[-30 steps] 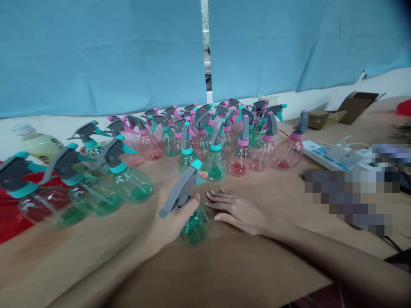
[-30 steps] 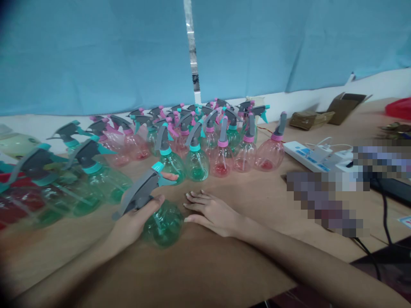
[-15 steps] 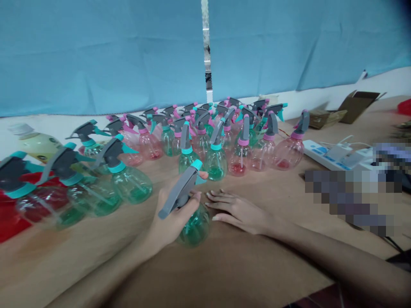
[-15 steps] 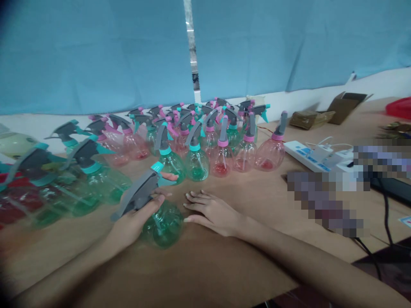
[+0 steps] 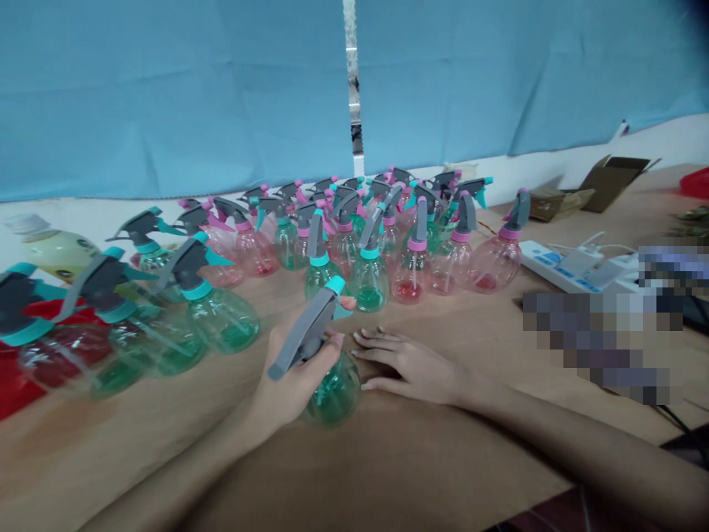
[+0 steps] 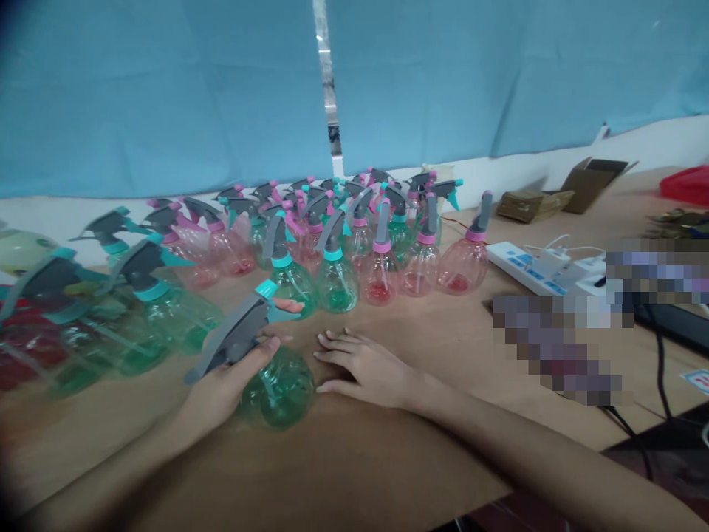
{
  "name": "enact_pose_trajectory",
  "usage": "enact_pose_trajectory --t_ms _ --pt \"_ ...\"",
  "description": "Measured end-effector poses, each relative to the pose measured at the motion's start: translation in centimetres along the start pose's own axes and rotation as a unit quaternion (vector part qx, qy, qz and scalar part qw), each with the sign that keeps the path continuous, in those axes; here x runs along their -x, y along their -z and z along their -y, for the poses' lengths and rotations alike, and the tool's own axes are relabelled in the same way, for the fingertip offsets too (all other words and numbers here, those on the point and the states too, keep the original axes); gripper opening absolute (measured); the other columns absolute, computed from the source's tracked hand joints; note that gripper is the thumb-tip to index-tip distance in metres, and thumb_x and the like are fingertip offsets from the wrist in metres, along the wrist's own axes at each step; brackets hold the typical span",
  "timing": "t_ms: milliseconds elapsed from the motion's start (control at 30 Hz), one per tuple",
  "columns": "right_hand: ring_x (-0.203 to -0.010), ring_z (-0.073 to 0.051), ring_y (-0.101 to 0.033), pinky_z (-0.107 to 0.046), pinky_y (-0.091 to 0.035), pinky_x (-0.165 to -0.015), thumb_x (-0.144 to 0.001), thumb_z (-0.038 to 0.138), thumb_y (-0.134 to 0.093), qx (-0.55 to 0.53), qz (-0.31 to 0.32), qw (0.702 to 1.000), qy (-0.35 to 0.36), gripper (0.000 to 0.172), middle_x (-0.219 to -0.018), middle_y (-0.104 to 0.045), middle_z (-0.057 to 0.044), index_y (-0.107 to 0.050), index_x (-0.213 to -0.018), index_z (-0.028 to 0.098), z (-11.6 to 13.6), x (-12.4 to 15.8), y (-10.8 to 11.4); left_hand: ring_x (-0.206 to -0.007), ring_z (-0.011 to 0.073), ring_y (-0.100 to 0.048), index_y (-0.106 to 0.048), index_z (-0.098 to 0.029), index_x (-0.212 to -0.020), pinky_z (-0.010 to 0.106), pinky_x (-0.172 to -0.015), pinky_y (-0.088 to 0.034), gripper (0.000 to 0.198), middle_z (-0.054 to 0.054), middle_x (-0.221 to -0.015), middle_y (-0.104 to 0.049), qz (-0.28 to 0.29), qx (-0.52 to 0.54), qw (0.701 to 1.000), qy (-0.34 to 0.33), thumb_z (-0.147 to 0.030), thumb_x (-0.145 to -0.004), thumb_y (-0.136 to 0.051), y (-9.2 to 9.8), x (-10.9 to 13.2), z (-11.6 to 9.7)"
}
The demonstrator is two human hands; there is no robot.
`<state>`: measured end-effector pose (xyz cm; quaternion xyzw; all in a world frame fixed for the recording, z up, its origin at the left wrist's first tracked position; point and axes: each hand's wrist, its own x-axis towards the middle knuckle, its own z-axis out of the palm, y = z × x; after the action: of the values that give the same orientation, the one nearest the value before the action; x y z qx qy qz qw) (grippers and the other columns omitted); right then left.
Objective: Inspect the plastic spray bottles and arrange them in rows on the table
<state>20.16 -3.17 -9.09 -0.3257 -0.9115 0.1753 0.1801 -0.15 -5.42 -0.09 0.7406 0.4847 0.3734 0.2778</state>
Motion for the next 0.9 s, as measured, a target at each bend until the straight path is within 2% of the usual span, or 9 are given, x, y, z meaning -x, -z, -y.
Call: enact_pose_trajectory --t_ms 67,133,200,267,467,633,733,900 --pt "-0.135 -0.022 -0.030 -0.043 -0.022 -0.112 -0.088 0.055 -0.042 -0.005 -0.003 1.000 0.002 0.061 -0.144 -0.037 -0.008 -0.039 -0.138 0.021 0.02 0.02 0.03 -0.070 0.0168 -0.063 -0.061 -0.027 -0.108 0.030 -0.074 -0.053 0.029 -0.001 -0.075 -0.067 0.000 -0.006 1.000 0.000 -0.028 -0.082 -0.049 0.06 0.04 0.00" --pt "-0.135 -0.022 -0.030 -0.043 -0.022 -0.112 -0.088 0.055 -0.042 -0.009 -0.006 1.000 0.003 0.061 -0.144 -0.037 -0.008 -0.039 -0.138 0.021 0.03 0.04 0.04 -0.069 0.0169 -0.063 -0.067 -0.025 -0.088 0.031 -0.072 -0.053 0.020 -0.001 -0.072 -0.067 -0.004 -0.007 1.000 -0.001 -0.028 -0.080 -0.049 0.10 0.11 0.02" --pt "-0.135 -0.022 -0.031 -0.044 -0.022 -0.112 -0.088 0.055 -0.042 -0.011 -0.009 1.000 0.004 0.060 -0.144 -0.037 -0.007 -0.039 -0.138 0.022 0.07 0.05 0.07 -0.071 0.0174 -0.063 -0.066 -0.023 -0.071 0.030 -0.072 -0.053 0.018 0.000 -0.072 -0.067 -0.011 -0.005 1.000 -0.002 -0.026 -0.077 -0.049 0.12 0.16 0.02" --pt "-0.134 -0.022 -0.031 -0.044 -0.022 -0.112 -0.088 0.054 -0.043 -0.011 -0.011 1.000 0.004 0.059 -0.144 -0.037 -0.008 -0.040 -0.137 0.021 0.13 0.04 0.12 -0.074 0.0177 -0.064 -0.065 -0.024 -0.066 0.030 -0.073 -0.053 0.018 0.000 -0.072 -0.067 -0.011 -0.002 1.000 -0.002 -0.024 -0.075 -0.049 0.11 0.15 -0.05" --pt "-0.135 -0.023 -0.030 -0.042 -0.021 -0.113 -0.086 0.058 -0.043 -0.007 0.003 1.000 -0.001 0.064 -0.144 -0.037 -0.009 -0.043 -0.136 0.017 0.29 0.01 0.42 -0.075 0.0184 -0.064 -0.065 -0.026 -0.090 0.029 -0.074 -0.053 0.024 -0.001 -0.068 -0.064 -0.005 0.006 1.000 0.006 -0.022 -0.074 -0.048 0.16 0.08 -0.40" --pt "-0.135 -0.023 -0.030 -0.043 -0.021 -0.113 -0.084 0.059 -0.045 -0.008 0.004 1.000 0.001 0.066 -0.144 -0.036 -0.009 -0.040 -0.137 0.019 0.18 0.04 0.37 -0.072 0.0166 -0.062 -0.062 -0.026 -0.097 0.027 -0.070 -0.051 0.022 -0.002 -0.073 -0.063 0.007 0.014 1.000 0.017 -0.028 -0.080 -0.048 0.21 0.13 -0.06" --pt "-0.134 -0.023 -0.031 -0.044 -0.022 -0.112 -0.084 0.059 -0.046 -0.013 -0.001 1.000 0.004 0.065 -0.144 -0.036 -0.008 -0.040 -0.137 0.021 0.11 0.05 0.29 -0.070 0.0153 -0.061 -0.058 -0.027 -0.109 0.027 -0.072 -0.050 0.028 -0.003 -0.075 -0.063 0.010 0.035 0.999 0.016 -0.025 -0.082 -0.050 0.17 0.13 0.13" --pt "-0.134 -0.023 -0.031 -0.044 -0.022 -0.112 -0.083 0.059 -0.047 -0.017 -0.007 1.000 0.003 0.066 -0.144 -0.037 -0.008 -0.041 -0.137 0.021 0.13 0.05 0.27 -0.060 0.0152 -0.056 -0.058 -0.027 -0.112 0.029 -0.068 -0.048 0.030 -0.003 -0.067 -0.059 0.013 0.051 0.999 0.012 -0.024 -0.082 -0.051 0.18 0.30 0.06"
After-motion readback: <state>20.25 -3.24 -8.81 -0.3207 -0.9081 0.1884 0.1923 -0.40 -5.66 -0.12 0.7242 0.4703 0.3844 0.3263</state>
